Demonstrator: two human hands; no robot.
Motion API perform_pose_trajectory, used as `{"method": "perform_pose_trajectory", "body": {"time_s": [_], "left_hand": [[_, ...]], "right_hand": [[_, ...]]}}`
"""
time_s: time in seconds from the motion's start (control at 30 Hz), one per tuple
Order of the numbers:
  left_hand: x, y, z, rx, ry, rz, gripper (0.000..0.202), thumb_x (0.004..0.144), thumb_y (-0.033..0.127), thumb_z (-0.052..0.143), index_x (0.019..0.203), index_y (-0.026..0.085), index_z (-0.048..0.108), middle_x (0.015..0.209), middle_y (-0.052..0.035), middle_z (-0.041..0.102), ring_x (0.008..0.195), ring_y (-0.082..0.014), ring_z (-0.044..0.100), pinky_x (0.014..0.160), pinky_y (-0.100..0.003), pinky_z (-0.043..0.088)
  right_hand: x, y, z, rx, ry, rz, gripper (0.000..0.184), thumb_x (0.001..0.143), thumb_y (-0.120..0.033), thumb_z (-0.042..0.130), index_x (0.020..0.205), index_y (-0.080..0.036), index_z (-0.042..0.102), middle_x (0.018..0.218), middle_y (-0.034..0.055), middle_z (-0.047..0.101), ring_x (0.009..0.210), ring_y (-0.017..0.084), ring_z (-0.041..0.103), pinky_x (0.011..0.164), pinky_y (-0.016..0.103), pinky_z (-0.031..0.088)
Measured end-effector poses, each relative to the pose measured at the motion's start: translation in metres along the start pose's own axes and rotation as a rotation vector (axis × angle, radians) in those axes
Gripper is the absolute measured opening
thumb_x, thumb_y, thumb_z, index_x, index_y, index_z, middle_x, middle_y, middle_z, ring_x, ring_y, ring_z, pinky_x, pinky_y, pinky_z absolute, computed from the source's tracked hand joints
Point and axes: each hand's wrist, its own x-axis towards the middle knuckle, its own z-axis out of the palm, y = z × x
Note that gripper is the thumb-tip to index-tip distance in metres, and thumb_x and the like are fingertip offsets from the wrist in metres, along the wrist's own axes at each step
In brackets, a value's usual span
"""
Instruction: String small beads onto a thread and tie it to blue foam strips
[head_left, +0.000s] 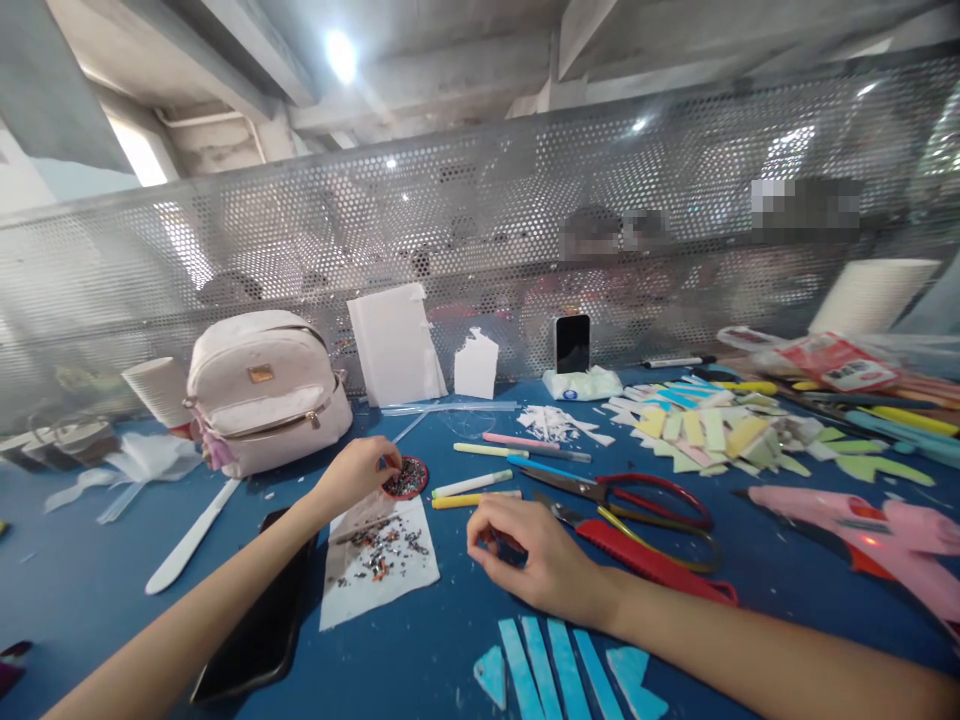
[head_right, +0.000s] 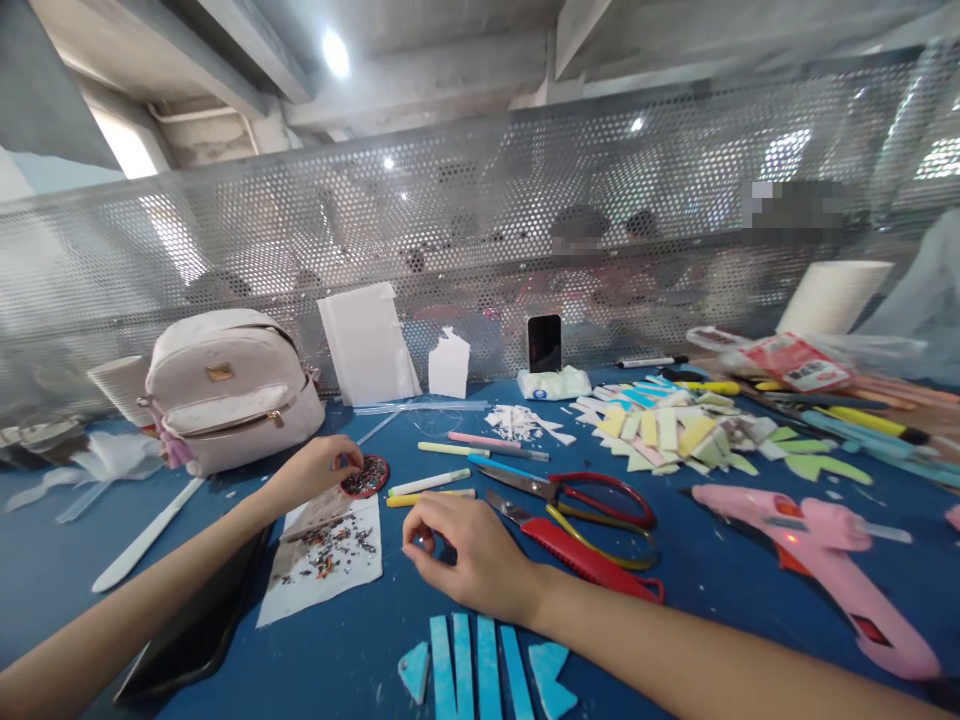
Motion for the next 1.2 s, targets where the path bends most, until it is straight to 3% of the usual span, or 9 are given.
{"method": "perform_pose_trajectory", "body": {"time_s": [0.1, 0.27, 0.63, 0.87, 1.2], "left_hand": [[0.000, 0.001, 0.002, 0.006, -0.007, 0.002, 0.006, 0.086, 0.018, 0.065, 0.085, 0.015, 0.070, 0.085, -0.0031, 0.071, 0.078, -0.0179, 0.065, 0.074, -0.032, 0.051], [0.002, 0.003, 0.004, 0.014, -0.013, 0.001, 0.018, 0.094, 0.030, 0.060, 0.090, 0.014, 0.066, 0.090, -0.0033, 0.069, 0.081, -0.0175, 0.066, 0.076, -0.036, 0.055], [0.003, 0.010, 0.004, 0.009, -0.011, 0.019, 0.009, 0.090, 0.022, 0.064, 0.087, 0.015, 0.070, 0.090, -0.0039, 0.071, 0.082, -0.0182, 0.066, 0.077, -0.034, 0.053], [0.003, 0.010, 0.005, 0.079, -0.043, -0.013, 0.018, 0.094, 0.030, 0.061, 0.097, 0.014, 0.066, 0.097, -0.0048, 0.069, 0.085, -0.0186, 0.067, 0.078, -0.038, 0.056], [0.006, 0.012, 0.007, 0.078, -0.015, 0.004, 0.014, 0.095, 0.026, 0.060, 0.095, 0.014, 0.067, 0.098, -0.0049, 0.069, 0.089, -0.0189, 0.067, 0.081, -0.039, 0.055]], "right_hand": [[0.000, 0.000, 0.000, 0.003, -0.003, -0.002, 0.007, 0.089, -0.018, 0.053, 0.083, -0.019, 0.055, 0.075, 0.0010, 0.058, 0.067, 0.014, 0.052, 0.061, 0.024, 0.039], [-0.001, 0.002, 0.000, -0.004, -0.005, -0.007, 0.007, 0.089, -0.018, 0.053, 0.084, -0.019, 0.056, 0.076, 0.0014, 0.058, 0.067, 0.014, 0.052, 0.062, 0.024, 0.041], [-0.001, 0.002, 0.001, -0.011, -0.018, -0.008, 0.006, 0.090, -0.018, 0.053, 0.085, -0.019, 0.056, 0.078, 0.0018, 0.059, 0.068, 0.014, 0.053, 0.062, 0.024, 0.041], [-0.002, 0.001, 0.001, -0.001, -0.018, -0.001, 0.006, 0.090, -0.018, 0.053, 0.084, -0.019, 0.056, 0.077, 0.0013, 0.058, 0.068, 0.014, 0.052, 0.062, 0.024, 0.040], [-0.001, 0.001, 0.001, 0.010, -0.016, -0.005, 0.007, 0.090, -0.019, 0.054, 0.084, -0.019, 0.056, 0.076, 0.0009, 0.058, 0.067, 0.013, 0.052, 0.062, 0.024, 0.039]]}}
